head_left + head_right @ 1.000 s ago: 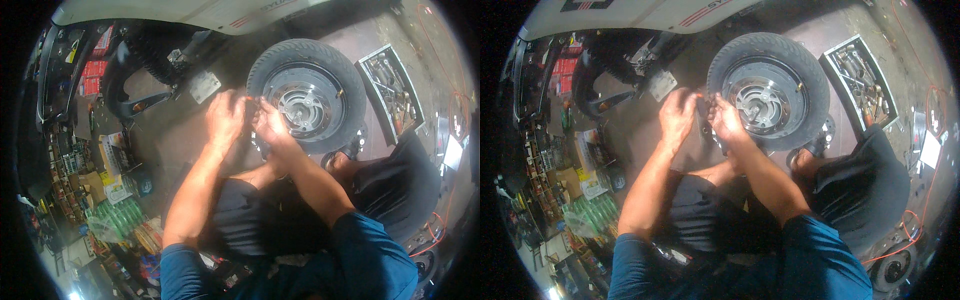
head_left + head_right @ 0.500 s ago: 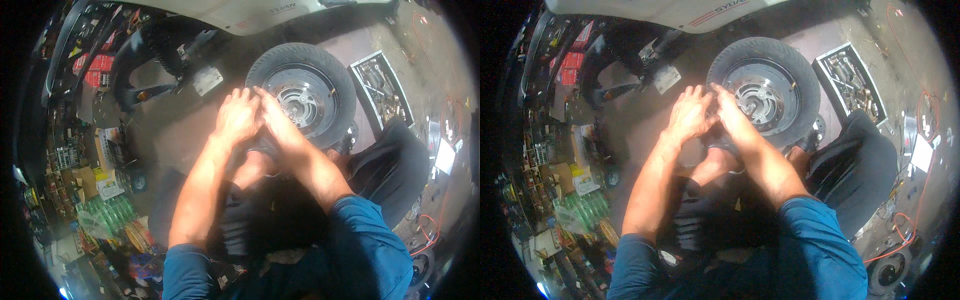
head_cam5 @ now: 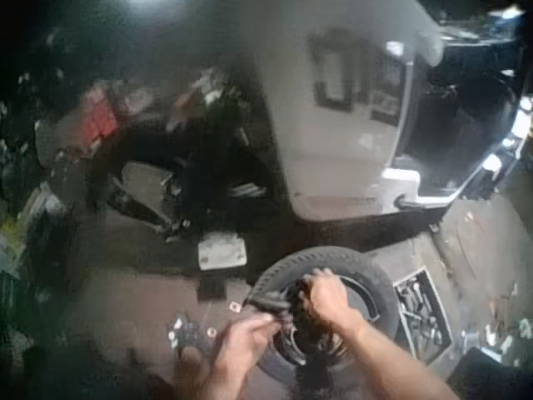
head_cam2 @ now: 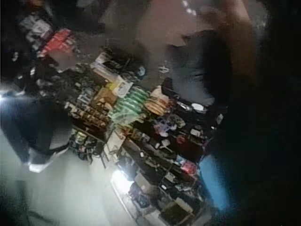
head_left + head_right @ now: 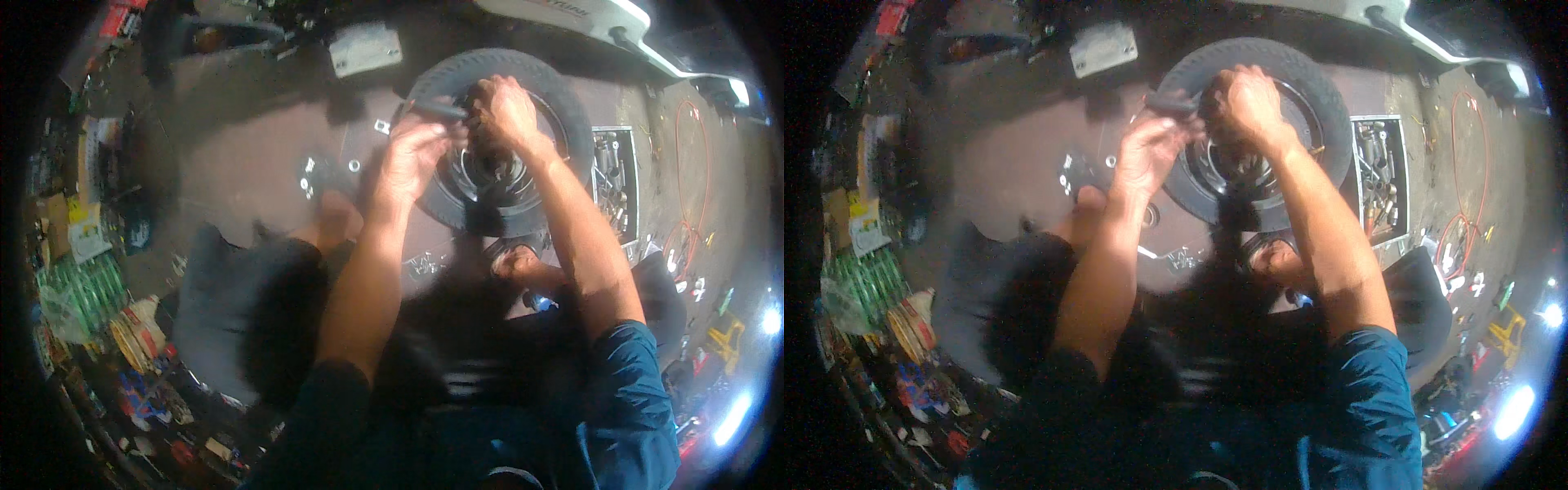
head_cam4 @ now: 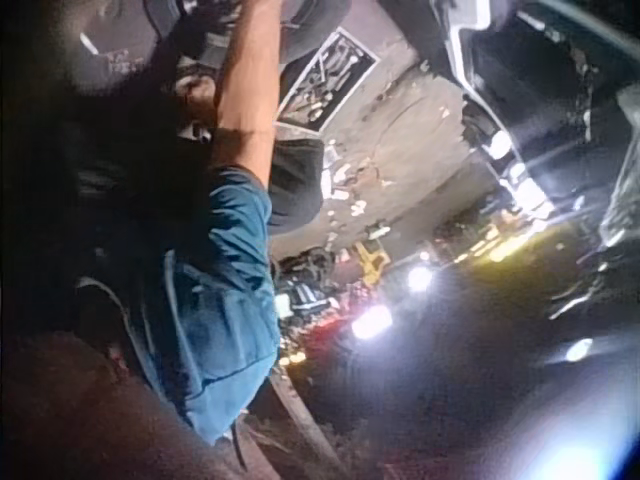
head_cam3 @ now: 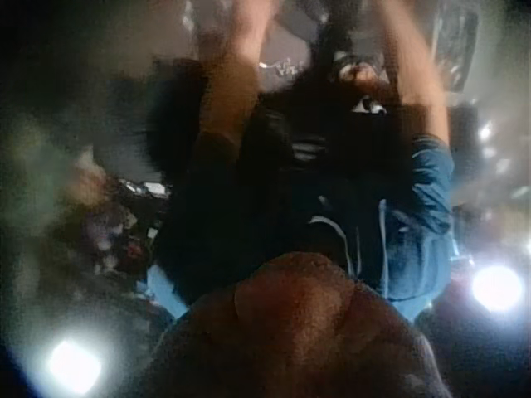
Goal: The person disassembles a wheel by prying open the motor hub with metal tools and a hammer, then separating the tire, covers, and internal motor components by hand.
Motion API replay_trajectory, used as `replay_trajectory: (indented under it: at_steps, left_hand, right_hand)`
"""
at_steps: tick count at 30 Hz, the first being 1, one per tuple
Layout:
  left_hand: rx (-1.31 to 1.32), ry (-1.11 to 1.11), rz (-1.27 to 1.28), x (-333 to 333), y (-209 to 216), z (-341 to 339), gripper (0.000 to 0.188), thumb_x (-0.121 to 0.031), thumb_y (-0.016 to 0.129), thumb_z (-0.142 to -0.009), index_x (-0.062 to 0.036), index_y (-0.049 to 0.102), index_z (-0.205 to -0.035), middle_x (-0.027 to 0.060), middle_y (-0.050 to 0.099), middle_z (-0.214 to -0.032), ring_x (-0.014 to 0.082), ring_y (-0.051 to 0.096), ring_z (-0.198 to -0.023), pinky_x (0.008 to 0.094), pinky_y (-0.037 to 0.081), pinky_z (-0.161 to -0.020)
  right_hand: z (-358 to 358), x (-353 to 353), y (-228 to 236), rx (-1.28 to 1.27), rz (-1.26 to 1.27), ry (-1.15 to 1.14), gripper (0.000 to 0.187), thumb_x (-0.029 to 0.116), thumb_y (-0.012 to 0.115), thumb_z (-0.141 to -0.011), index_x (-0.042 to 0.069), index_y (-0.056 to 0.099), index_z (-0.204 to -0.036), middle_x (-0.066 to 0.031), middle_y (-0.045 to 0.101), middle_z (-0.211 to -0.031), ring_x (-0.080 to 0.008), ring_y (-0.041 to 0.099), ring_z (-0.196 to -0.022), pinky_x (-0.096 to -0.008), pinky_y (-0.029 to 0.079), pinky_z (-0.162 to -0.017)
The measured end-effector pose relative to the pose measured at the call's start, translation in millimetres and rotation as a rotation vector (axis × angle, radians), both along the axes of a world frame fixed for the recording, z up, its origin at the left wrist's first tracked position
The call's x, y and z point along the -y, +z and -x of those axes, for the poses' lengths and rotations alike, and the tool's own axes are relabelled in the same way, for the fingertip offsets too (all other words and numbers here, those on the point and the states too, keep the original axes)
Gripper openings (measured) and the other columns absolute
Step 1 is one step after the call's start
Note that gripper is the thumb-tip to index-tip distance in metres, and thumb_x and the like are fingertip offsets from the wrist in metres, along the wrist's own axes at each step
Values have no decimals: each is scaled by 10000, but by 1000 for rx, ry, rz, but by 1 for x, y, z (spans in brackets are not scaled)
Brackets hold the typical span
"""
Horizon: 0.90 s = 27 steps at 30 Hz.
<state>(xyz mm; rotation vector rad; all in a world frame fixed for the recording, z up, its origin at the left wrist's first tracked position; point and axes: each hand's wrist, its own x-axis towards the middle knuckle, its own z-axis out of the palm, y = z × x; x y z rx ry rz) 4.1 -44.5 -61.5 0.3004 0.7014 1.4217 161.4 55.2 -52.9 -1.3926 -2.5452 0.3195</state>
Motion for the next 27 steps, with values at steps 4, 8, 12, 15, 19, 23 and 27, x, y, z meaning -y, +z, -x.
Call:
replay_trajectory:
  at_steps: [4,8,12,15,19,23,27]
  left_hand:
    - [-1230,-12,-144,-2,-11,-1,259,-69,550,-830,-63,584,-1086,107,625,-989,243,593,-947,327,477,-810]
    - [-1464,320,-218,-6,-37,-48,189,-95,591,-793,-92,613,-980,98,599,-958,299,589,-898,369,494,-767]
    - [-1631,444,-314,-19,-32,-50,203,-121,615,-697,-100,571,-893,90,562,-905,290,567,-838,404,489,-723]
    - [-1652,453,-369,-29,-34,-51,208,-164,638,-695,-101,567,-880,91,553,-900,276,563,-820,391,486,-708]
    - [-1649,470,-394,-23,-38,-42,218,-186,650,-705,-99,576,-890,86,560,-895,266,571,-828,385,493,-703]
    - [-1593,368,-316,-21,-34,-49,280,-174,654,-707,-94,582,-966,94,570,-927,278,589,-836,389,509,-694]
    - [-1515,342,-496,-11,-27,-40,355,-155,650,-698,-85,576,-1038,108,577,-900,276,600,-794,359,517,-682]
  right_hand:
    - [30,2,4,137,153,58,358,157,652,-693,30,596,-1023,-153,563,-1014,-347,508,-962,-423,437,-829]
    - [0,2,-19,53,-89,96,276,94,647,-646,33,601,-912,-127,558,-926,-329,516,-928,-410,450,-803]
    - [-8,-4,-10,-12,55,193,320,58,614,-635,4,592,-950,-146,548,-900,-348,509,-905,-403,441,-794]
    - [-18,-5,-9,-3,-39,201,303,55,592,-664,-9,604,-960,-178,543,-897,-363,508,-898,-421,429,-800]
    - [-5,7,1,84,111,52,333,80,590,-704,39,610,-1034,-201,554,-992,-374,515,-954,-418,422,-853]
    - [-3,16,-5,163,131,-53,494,108,633,-679,27,562,-1161,-216,489,-1248,-396,466,-1138,-404,395,-931]
    - [7,19,1,50,116,-122,386,115,551,-725,64,597,-1105,-246,541,-1150,-404,521,-1059,-412,421,-917]
